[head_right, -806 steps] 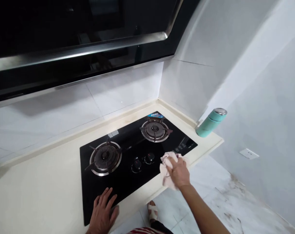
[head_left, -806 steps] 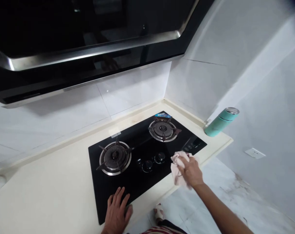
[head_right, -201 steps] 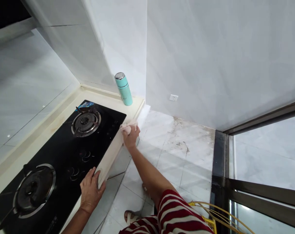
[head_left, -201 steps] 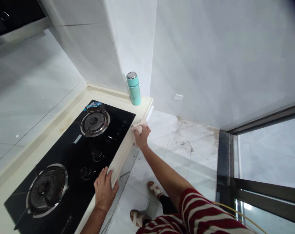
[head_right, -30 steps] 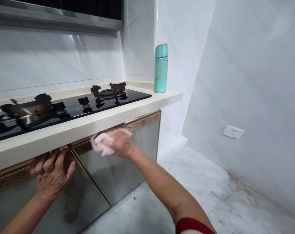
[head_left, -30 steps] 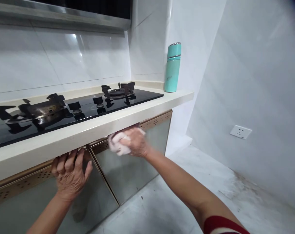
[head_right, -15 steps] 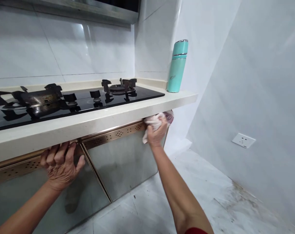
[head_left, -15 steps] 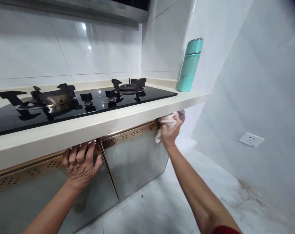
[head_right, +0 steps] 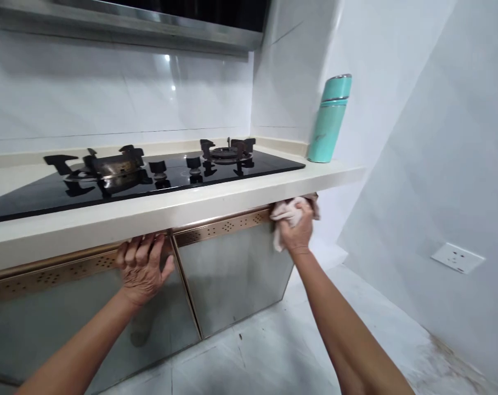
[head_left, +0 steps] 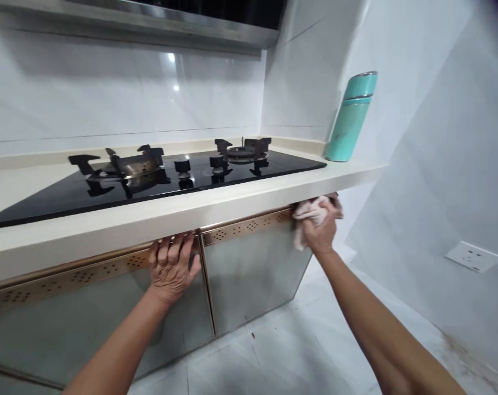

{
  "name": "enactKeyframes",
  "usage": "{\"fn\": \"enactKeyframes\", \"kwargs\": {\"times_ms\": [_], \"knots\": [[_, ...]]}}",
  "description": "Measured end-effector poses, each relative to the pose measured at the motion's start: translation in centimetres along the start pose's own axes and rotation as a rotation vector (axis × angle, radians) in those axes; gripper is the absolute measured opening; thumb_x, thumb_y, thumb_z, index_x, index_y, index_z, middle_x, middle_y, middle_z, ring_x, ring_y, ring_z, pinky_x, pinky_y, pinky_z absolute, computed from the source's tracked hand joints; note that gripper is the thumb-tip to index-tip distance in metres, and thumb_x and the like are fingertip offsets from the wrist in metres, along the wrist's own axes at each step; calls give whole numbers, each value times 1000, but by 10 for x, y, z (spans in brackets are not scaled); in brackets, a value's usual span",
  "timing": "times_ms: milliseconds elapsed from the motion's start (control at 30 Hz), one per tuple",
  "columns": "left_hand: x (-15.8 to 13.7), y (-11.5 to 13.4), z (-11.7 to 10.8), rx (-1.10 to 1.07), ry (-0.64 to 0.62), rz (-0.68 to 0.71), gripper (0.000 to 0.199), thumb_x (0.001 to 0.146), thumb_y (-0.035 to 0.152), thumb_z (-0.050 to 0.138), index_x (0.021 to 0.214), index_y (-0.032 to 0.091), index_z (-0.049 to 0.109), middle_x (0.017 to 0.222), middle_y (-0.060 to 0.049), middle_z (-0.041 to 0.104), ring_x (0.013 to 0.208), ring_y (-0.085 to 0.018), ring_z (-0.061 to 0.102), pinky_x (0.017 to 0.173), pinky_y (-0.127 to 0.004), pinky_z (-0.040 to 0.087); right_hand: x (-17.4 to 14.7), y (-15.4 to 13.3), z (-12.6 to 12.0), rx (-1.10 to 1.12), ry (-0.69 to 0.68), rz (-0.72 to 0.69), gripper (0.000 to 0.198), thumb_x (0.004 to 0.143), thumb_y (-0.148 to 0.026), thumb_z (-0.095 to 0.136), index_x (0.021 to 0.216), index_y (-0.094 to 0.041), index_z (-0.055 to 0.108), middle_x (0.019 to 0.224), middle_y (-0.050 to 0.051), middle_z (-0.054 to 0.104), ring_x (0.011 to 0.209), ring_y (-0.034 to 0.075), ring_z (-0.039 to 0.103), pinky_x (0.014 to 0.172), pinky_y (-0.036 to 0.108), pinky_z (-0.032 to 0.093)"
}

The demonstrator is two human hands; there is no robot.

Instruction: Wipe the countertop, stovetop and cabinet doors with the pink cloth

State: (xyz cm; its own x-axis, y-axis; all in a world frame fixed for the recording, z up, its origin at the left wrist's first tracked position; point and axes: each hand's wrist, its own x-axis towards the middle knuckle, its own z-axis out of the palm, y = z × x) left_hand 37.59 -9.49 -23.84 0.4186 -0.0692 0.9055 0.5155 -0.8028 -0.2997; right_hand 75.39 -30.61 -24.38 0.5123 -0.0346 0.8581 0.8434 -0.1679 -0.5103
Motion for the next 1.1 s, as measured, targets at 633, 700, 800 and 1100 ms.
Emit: {"fn": "enactKeyframes", "kwargs": {"times_ms": [633,700,800,1100], "knots": [[-42,8,-97,-357,96,-215,90,84,18,63,159,24,15,155,-21,34,144,-35,38,112,-58,45,-155,-296,60,162,-392,-280,59,89,-44,58,141,-26,37,152,19,32,149,39,21,112,66,30],[-50,20,-105,-397,117,-173,85,83,15,63,155,30,22,151,-17,39,141,-33,43,109,-55,49,-158,-297,62,191,-416,-222,55,91,-44,54,140,-25,40,153,19,31,149,39,21,112,66,30],[-48,33,-96,-411,90,-75,76,84,15,61,152,30,29,141,-15,48,141,-30,44,109,-51,50,-160,-297,65,279,-482,-120,46,95,-48,49,134,-24,47,152,17,34,147,37,26,113,66,32],[-9,33,-43,-216,67,29,73,87,23,67,152,33,35,159,-18,35,150,-34,33,107,-53,47,-130,-270,26,768,-601,237,47,102,-49,37,141,-27,50,154,9,45,137,21,50,112,43,45]]}}
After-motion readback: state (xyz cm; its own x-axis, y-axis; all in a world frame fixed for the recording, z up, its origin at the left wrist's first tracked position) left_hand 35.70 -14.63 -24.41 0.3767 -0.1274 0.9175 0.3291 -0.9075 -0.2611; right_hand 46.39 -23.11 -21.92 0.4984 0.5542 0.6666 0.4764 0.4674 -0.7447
